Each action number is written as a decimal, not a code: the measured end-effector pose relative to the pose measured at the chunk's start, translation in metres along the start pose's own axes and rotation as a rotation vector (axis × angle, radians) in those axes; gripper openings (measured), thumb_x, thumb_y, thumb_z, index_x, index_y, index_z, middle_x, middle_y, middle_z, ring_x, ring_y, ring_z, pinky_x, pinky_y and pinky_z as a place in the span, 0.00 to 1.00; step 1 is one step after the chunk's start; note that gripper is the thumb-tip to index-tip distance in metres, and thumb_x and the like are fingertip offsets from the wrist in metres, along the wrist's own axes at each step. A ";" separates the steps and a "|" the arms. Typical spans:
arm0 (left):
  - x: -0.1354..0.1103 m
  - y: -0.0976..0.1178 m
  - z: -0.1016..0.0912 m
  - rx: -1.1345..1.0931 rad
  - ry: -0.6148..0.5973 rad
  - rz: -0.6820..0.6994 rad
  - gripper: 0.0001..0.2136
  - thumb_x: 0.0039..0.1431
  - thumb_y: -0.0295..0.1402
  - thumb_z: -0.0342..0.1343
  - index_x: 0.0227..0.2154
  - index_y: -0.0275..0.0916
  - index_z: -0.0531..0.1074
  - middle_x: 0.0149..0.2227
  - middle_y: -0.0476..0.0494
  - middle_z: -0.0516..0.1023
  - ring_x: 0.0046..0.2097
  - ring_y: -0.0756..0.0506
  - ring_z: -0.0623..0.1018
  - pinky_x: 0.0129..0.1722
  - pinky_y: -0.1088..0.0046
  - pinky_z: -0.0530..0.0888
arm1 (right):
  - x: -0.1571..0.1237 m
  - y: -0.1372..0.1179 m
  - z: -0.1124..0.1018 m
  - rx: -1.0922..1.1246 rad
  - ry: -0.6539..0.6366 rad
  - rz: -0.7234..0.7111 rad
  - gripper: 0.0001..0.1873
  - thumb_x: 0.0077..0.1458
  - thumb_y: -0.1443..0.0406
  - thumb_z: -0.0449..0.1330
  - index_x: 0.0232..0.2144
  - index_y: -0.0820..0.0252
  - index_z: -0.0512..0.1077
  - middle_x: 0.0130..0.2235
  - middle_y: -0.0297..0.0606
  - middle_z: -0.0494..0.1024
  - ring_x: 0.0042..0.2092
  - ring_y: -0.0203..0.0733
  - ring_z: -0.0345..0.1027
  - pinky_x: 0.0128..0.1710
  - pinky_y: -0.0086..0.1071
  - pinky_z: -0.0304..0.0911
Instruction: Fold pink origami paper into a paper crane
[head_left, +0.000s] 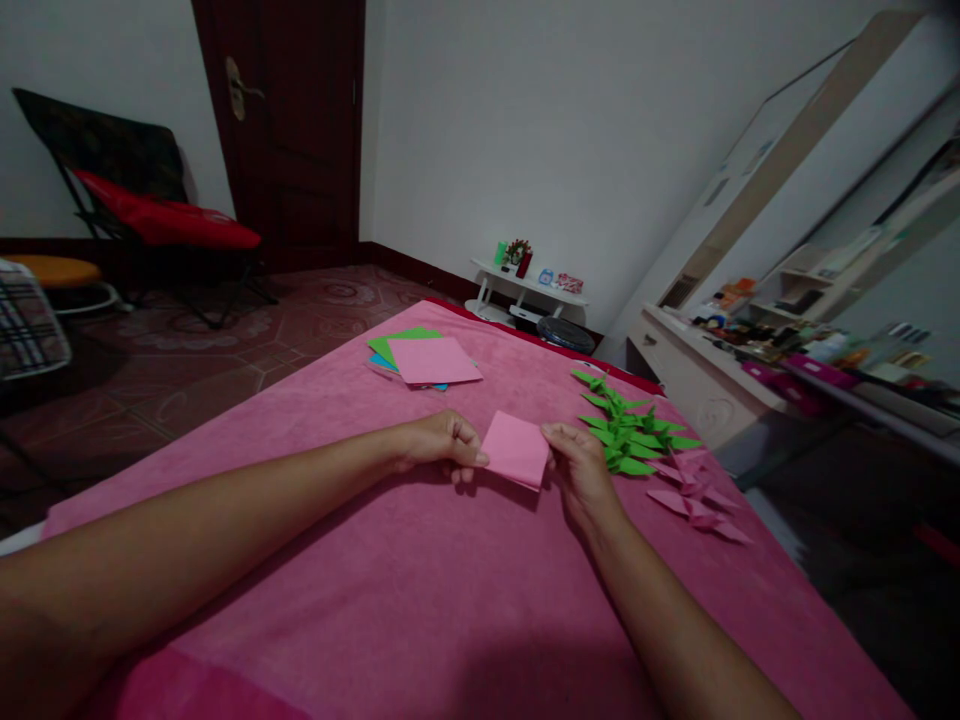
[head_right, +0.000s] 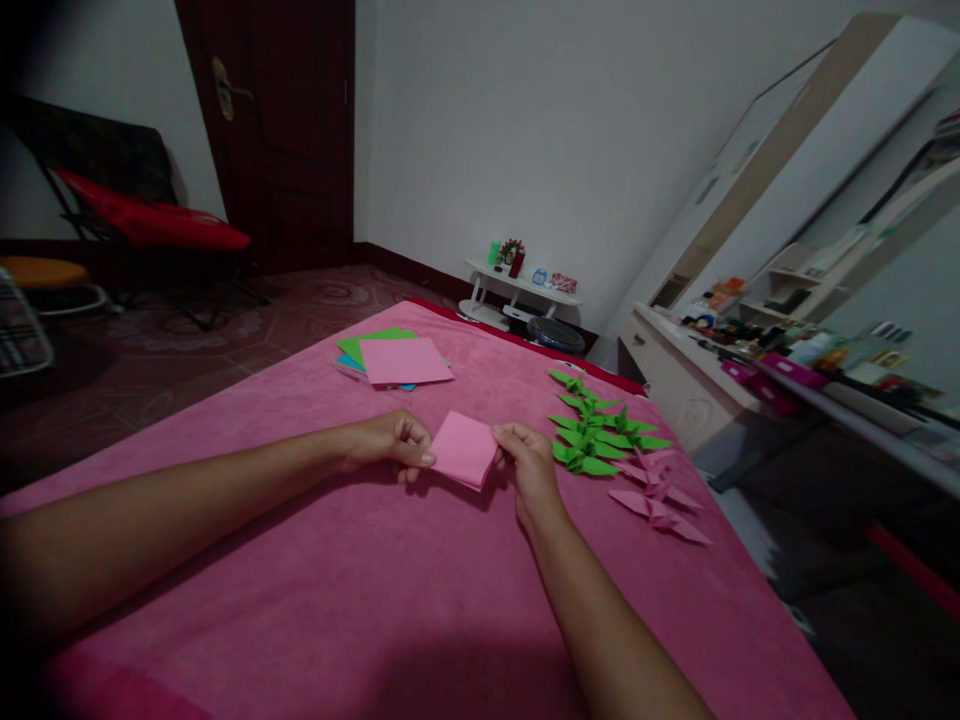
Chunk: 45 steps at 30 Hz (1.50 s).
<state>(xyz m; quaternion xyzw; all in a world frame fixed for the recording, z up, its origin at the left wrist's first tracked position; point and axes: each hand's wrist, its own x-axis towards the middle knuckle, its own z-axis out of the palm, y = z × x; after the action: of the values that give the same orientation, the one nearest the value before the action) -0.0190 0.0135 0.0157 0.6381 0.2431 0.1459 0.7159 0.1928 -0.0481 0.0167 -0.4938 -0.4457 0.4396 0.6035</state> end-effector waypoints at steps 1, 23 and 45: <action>0.000 0.000 -0.001 -0.019 0.003 -0.005 0.13 0.44 0.39 0.64 0.17 0.34 0.72 0.17 0.47 0.74 0.19 0.54 0.71 0.21 0.81 0.64 | 0.001 0.002 -0.001 -0.006 -0.008 0.016 0.16 0.42 0.59 0.64 0.14 0.61 0.65 0.13 0.27 0.62 0.15 0.28 0.51 0.13 0.24 0.43; 0.010 -0.007 0.036 -0.159 0.478 0.306 0.15 0.49 0.41 0.59 0.20 0.32 0.71 0.19 0.46 0.72 0.20 0.54 0.69 0.20 0.79 0.60 | -0.021 0.013 0.033 -0.022 -0.149 0.009 0.15 0.49 0.55 0.61 0.26 0.60 0.65 0.17 0.26 0.66 0.17 0.29 0.55 0.17 0.23 0.50; 0.013 -0.015 0.041 -0.001 0.450 0.323 0.17 0.50 0.43 0.58 0.20 0.31 0.71 0.19 0.46 0.72 0.20 0.53 0.68 0.20 0.78 0.61 | -0.027 0.017 0.041 0.010 -0.013 -0.029 0.17 0.49 0.55 0.61 0.21 0.62 0.66 0.15 0.27 0.63 0.16 0.27 0.51 0.16 0.23 0.47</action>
<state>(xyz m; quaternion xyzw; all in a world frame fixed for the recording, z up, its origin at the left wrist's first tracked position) 0.0118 -0.0164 0.0015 0.6197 0.2910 0.3963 0.6117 0.1452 -0.0639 0.0020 -0.4814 -0.4549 0.4362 0.6092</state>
